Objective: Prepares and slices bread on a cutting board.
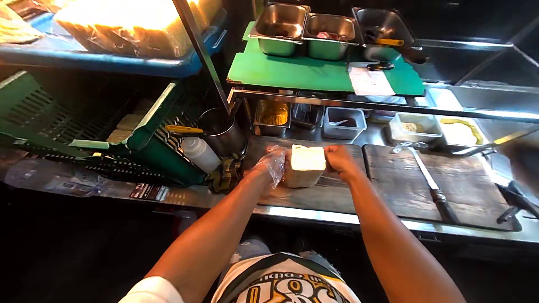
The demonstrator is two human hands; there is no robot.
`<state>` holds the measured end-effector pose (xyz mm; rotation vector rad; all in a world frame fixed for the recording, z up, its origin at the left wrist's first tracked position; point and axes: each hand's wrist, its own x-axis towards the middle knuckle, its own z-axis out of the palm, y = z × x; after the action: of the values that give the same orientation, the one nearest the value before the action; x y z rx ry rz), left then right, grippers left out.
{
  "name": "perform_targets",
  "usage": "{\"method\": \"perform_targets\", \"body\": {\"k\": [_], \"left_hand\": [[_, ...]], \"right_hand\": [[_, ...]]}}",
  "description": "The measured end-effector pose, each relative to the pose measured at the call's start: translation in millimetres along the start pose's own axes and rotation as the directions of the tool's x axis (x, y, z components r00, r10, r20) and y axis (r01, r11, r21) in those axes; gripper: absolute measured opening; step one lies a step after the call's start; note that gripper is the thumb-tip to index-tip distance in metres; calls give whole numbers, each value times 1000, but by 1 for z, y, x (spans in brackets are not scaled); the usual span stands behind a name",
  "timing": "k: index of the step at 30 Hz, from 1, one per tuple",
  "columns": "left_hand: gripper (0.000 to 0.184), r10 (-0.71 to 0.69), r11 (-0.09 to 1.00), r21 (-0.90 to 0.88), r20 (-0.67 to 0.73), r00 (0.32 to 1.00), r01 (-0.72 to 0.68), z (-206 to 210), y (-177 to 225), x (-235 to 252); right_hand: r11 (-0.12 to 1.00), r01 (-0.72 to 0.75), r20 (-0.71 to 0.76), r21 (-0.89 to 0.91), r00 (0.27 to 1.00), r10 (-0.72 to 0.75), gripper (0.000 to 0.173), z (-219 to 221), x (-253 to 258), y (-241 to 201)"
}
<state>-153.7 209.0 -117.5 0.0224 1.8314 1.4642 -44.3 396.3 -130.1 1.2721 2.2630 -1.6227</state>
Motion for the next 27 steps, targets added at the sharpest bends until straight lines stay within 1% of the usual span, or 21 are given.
{"method": "perform_targets", "body": {"k": [1,2,5,7,9,11,13,15,16,17,18,19,20,21,23,24,26,27], "left_hand": [[20,16,1000,22,31,999,-17,-6,-5,-6],[22,1,1000,-17,39,999,0,-10,-5,-17],[16,-150,960,-219,118,982,173,-14,5,-49],[14,-183,933,-283,154,971,221,-14,10,-57],[12,-174,926,-310,149,973,213,-11,12,-58],[14,-147,931,-313,144,979,186,-10,7,-59],[14,-126,933,-327,107,986,154,-8,2,-62],[11,-131,911,-385,69,989,147,-5,-4,-66],[12,-140,896,-417,56,989,150,-3,-7,-67],[13,-146,885,-441,47,988,152,-1,-10,-67],[14,-140,881,-452,32,990,139,1,-11,-67],[15,-110,894,-436,14,994,106,3,-13,-66],[16,-58,923,-382,0,998,53,3,-16,-66],[18,10,956,-294,-22,1000,-16,3,-21,-64],[23,151,982,-105,-43,988,-155,0,-41,-53],[24,189,981,-42,-26,982,-190,-3,-49,-45],[24,173,982,78,28,985,-174,-12,-66,-27],[23,151,974,163,50,987,-157,-15,-74,-17]], "right_hand": [[999,-18,28,29,999,17,24,-2,-8,1],[997,-25,40,67,999,22,25,-4,-20,0],[962,-49,41,269,998,39,34,-5,-54,-6],[929,-59,49,366,998,44,40,-3,-67,-10],[906,-34,23,422,999,27,45,-1,-72,-13],[875,15,-40,484,999,5,44,3,-79,-14],[802,98,-119,590,992,-34,43,9,-90,-12],[756,166,-166,634,983,-76,42,14,-98,-6],[771,198,-188,605,977,-102,43,17,-99,0],[816,238,-217,526,966,-142,44,20,-97,7],[876,288,-249,386,947,-202,45,23,-94,15],[917,340,-278,208,920,-278,46,26,-89,23],[930,365,-288,43,896,-338,50,29,-82,30],[932,358,-280,-60,890,-360,52,33,-78,36],[925,338,-249,-175,894,-373,56,38,-72,47],[916,336,-220,-219,898,-382,56,39,-67,51],[904,287,-134,-316,930,-342,57,42,-56,65],[898,222,-76,-379,960,-269,54,44,-50,70]]}}
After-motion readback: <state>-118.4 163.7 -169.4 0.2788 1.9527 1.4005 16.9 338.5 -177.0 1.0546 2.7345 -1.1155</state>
